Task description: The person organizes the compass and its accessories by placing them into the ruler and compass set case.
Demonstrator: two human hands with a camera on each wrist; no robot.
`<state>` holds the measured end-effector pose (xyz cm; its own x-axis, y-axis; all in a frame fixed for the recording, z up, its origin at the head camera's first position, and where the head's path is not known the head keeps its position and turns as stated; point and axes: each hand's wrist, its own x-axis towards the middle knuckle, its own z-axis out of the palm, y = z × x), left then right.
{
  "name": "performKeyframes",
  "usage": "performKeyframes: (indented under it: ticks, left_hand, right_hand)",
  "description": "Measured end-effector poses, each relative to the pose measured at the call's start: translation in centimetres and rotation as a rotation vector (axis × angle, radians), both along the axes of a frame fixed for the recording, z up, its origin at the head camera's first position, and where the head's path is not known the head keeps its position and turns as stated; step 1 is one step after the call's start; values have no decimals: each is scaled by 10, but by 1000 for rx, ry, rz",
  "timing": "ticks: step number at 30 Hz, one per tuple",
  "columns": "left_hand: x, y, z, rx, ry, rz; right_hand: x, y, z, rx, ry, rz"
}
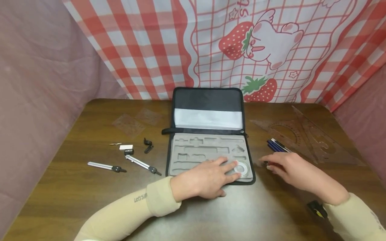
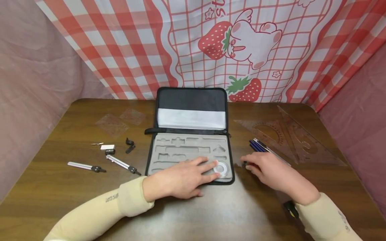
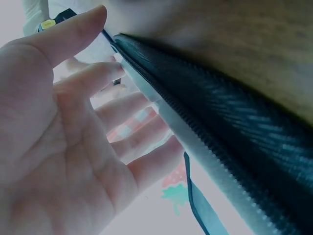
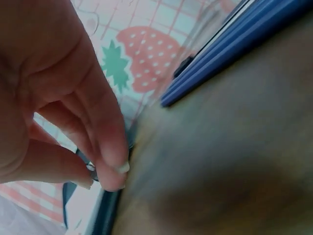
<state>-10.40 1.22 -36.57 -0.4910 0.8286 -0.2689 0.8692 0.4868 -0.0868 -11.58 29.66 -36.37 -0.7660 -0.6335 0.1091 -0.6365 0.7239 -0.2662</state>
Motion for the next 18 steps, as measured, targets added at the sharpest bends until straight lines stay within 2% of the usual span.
performKeyframes:
  ticks: [5,11,15,18]
  left_hand:
    - [-3,0,2,-2,4,-18]
    - [-10,-1,3,11,-31,-49]
    - [-13,0,3,59,-19,-18]
    - [-14,2,4,60,9,25]
  right_hand:
    - [-10,-20,3,-63,-28,-43]
    - [-24,-42,1,-140,41,-17]
    - [-29,-49,-1,-150,14,-39]
    - [-32,-53,-4,-149,15,-45]
